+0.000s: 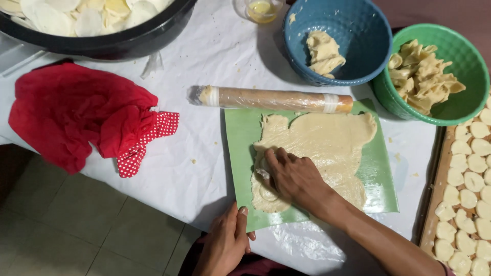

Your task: Rolling out dough and cutting it into small circles using a mold to place on a drying tray

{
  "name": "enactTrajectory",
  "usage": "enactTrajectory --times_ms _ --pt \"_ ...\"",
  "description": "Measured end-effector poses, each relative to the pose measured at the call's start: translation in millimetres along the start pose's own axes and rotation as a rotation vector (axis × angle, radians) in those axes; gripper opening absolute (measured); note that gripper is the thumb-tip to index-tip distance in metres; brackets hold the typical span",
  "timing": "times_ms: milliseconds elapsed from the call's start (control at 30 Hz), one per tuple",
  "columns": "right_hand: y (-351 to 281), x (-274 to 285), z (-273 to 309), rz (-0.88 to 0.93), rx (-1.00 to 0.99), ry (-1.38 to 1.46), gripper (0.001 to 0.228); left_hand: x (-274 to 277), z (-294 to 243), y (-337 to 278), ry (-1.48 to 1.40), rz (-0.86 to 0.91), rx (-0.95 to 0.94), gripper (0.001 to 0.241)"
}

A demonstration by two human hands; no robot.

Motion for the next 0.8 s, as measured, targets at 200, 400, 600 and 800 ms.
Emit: enactTrajectory --times_ms 200,400,600,800 --pt "-17.7 8.6 -31.3 -0.124 -0.241 0.337 0.034 -4.1 10.2 6.3 -0.087 -0.003 -0.003 0.024" --pt "-8.0 32.2 -39.8 -0.148 -0.145 -0.114 0.050 -3.2 8.1 3.9 -0.059 -0.006 0.078 0.028" --pt "8.8 -4.3 -45.3 -0.037 -0.006 -0.384 0.061 -0.6 3.7 3.6 -0.011 -0.029 -0.019 0.025" --pt "16.2 3.2 -45.3 -0.067 -0.006 -0.274 0.044 -1.4 4.5 2.9 0.063 -0.014 0.031 0.028"
Point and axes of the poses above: each hand's wrist, its own y-axis towards the middle knuckle, its own x-axis out of the back of the hand, z = x × y, the point moved 5 cm from there along y, towards the middle knuckle, and after that the axes turned 15 degrees about x, right-handed, at the moved point
